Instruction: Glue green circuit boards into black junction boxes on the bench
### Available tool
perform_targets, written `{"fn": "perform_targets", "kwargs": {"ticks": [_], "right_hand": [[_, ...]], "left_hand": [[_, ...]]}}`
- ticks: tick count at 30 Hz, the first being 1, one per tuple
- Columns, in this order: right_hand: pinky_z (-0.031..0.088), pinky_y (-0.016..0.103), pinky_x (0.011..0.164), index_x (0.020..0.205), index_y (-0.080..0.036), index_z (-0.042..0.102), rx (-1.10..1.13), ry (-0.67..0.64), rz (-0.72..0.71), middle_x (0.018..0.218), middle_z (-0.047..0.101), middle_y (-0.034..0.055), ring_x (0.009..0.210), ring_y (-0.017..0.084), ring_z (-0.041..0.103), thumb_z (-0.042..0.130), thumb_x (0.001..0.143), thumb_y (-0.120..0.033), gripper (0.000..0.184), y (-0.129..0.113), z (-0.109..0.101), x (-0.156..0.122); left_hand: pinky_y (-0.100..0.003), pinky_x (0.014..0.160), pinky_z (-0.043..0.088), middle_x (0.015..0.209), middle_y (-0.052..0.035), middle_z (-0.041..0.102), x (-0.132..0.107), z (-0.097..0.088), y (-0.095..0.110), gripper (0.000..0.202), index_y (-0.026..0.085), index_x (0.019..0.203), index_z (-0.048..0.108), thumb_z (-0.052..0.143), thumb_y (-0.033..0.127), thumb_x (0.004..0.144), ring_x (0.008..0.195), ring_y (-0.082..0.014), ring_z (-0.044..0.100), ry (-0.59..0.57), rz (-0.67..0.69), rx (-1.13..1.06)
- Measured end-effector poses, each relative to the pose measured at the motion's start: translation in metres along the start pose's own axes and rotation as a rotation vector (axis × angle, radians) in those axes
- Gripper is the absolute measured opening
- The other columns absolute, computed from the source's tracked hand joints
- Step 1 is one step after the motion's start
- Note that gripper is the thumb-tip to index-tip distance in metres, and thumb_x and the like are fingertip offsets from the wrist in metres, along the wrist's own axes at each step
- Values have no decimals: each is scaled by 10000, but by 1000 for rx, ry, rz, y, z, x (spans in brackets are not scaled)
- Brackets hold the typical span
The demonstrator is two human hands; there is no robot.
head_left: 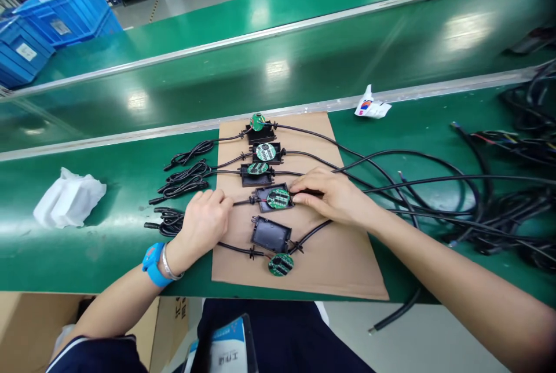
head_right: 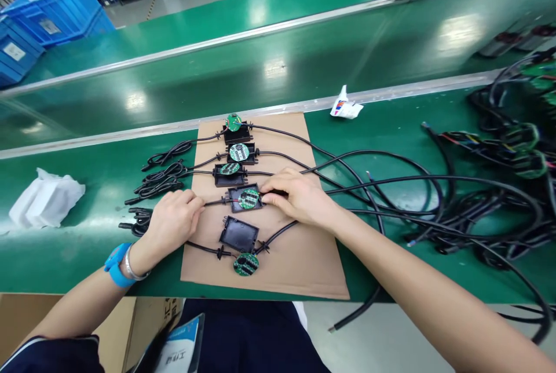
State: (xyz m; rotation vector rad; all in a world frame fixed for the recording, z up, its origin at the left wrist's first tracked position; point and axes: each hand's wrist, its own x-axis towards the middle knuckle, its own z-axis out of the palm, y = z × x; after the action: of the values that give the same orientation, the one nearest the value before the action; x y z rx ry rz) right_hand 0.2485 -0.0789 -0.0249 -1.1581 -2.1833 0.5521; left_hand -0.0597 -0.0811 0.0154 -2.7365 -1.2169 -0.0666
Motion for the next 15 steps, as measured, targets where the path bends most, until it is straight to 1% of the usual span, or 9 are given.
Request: {"fn": "perform_targets", "kwargs": {"ticks": [2, 3, 5, 7, 8, 10, 12, 13, 15], "right_hand": [[515, 398, 910, 1012, -223, 703, -35, 42, -48, 1075, 728, 67, 1006, 218, 643, 620, 927, -313, 149, -10, -6, -6], [506, 389, 900, 1014, -221, 700, -44, 35, -93, 1075, 721, 70, 998, 215, 633, 621, 921, -294, 141, -17, -8, -10], [491, 369, 858, 1017, -216, 689, -44, -77, -174, 1022, 707, 72, 958, 208, 608, 609, 913, -258, 138, -30, -11, -23], [474, 347, 776, 983, -210, 680, -67, -199, -217, 911, 682, 66, 873, 199, 578, 559, 922, -211, 135, -40, -10, -37], [461, 338, 740, 959, -206, 674, -88, -219, -224, 863, 664, 62, 828, 193, 559, 527, 930, -180, 152, -42, -9, -44], [442, 325, 699, 923, -202, 655, -111, -168, -229, 816, 636, 55, 766, 179, 526, 480, 937, -115, 196, -45, -6, -55], [446, 315, 699, 941, -197, 632, -75, -87, -227, 847, 631, 58, 759, 170, 515, 490, 924, -76, 187, -46, -3, -63], [450, 312, 703, 948, -193, 620, -60, -58, -217, 870, 631, 62, 768, 170, 515, 509, 914, -70, 169, -47, -2, -65], [445, 306, 686, 879, -188, 591, -86, -33, -179, 849, 610, 61, 760, 172, 504, 527, 908, -72, 135, -50, 2, -67]], "left_hand": [[-418, 716, 434, 921, -108, 658, -3, -5, -1, 156, 163, 964, 664, 509, 166, 944, 830, -258, 574, 63, -32, -14], [-422, 743, 437, 979, -113, 666, -7, -8, -1, 160, 162, 1021, 657, 516, 195, 952, 878, -264, 579, 78, -6, -70], [-407, 781, 449, 1047, -103, 667, -17, -12, 1, 196, 169, 1087, 637, 545, 286, 958, 924, -250, 585, 24, 120, -252], [-376, 775, 461, 1019, -80, 666, -29, -13, 2, 207, 183, 1069, 637, 562, 338, 955, 897, -225, 591, -75, 244, -394], [-361, 761, 464, 988, -69, 666, -34, -12, 3, 185, 190, 1045, 641, 560, 331, 958, 872, -214, 592, -101, 272, -423], [-334, 728, 469, 913, -50, 659, -42, -8, 4, 133, 193, 989, 641, 531, 267, 975, 822, -195, 591, -84, 251, -441], [-309, 710, 479, 858, -39, 645, -46, -4, 4, 129, 188, 962, 627, 504, 219, 985, 786, -176, 588, -18, 193, -477], [-303, 713, 488, 857, -40, 644, -46, -3, 3, 120, 185, 970, 620, 507, 220, 985, 786, -173, 590, 14, 160, -491], [-304, 724, 499, 871, -45, 648, -42, 0, 3, 110, 179, 978, 611, 512, 226, 984, 792, -174, 596, 66, 107, -463]]}}
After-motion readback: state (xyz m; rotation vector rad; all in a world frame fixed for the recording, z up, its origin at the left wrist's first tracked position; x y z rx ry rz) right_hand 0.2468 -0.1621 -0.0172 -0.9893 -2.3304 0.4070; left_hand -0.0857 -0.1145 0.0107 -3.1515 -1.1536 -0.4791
